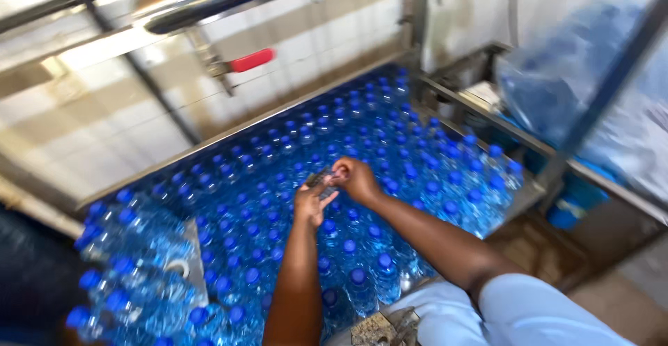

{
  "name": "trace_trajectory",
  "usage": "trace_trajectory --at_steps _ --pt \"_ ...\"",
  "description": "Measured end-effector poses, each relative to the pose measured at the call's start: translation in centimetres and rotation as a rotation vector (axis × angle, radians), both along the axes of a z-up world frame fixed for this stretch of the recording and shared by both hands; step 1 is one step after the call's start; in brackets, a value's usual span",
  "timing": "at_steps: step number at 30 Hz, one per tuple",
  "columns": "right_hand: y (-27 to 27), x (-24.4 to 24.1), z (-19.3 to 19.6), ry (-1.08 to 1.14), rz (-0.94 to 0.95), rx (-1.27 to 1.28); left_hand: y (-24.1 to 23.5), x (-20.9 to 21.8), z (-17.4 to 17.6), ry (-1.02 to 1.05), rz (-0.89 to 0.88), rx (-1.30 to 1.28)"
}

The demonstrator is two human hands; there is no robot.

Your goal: The person applies small, rectangular stickers to the caps of numerous blue-capped water bottles arranged on a metal tray. They pick up a sticker, peel it, and place it on a bottle cap, repeating this process for multiple bottles.

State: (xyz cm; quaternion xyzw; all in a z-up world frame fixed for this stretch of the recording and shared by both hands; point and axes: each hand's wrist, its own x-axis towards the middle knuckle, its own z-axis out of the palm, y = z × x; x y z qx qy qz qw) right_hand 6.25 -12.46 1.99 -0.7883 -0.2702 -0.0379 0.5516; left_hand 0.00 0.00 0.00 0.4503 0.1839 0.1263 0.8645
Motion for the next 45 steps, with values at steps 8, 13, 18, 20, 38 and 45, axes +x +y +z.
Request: trace_trajectory --at_steps 8,13,18,20,38,45 --pt "-1.5 -1.6 0.0 0.222 -0.008 0.159 0.4 0.2 -1.3 0.029 -0.029 0.045" --pt "-1.3 -1.3 0.4 0.198 -0.124 0.125 0.3 0.6 -1.8 0.046 0.026 0.067" --pt "-1.6 -0.2 0.6 0.756 0.239 0.217 1.0 1.0 -2.3 0.070 0.077 0.179" --pt "-2.5 0.3 1.3 0.824 0.312 0.203 1.0 0.7 -2.2 0.074 0.102 0.177" --pt "1.1 18.5 -3.0 -0.069 -0.099 -0.853 2.9 -1.0 -0.1 0.038 0.313 -0.048" --pt "0.5 17.9 -2.7 -0.269 0.005 -0.635 2.3 -1.6 0.8 0.041 0.285 -0.034"
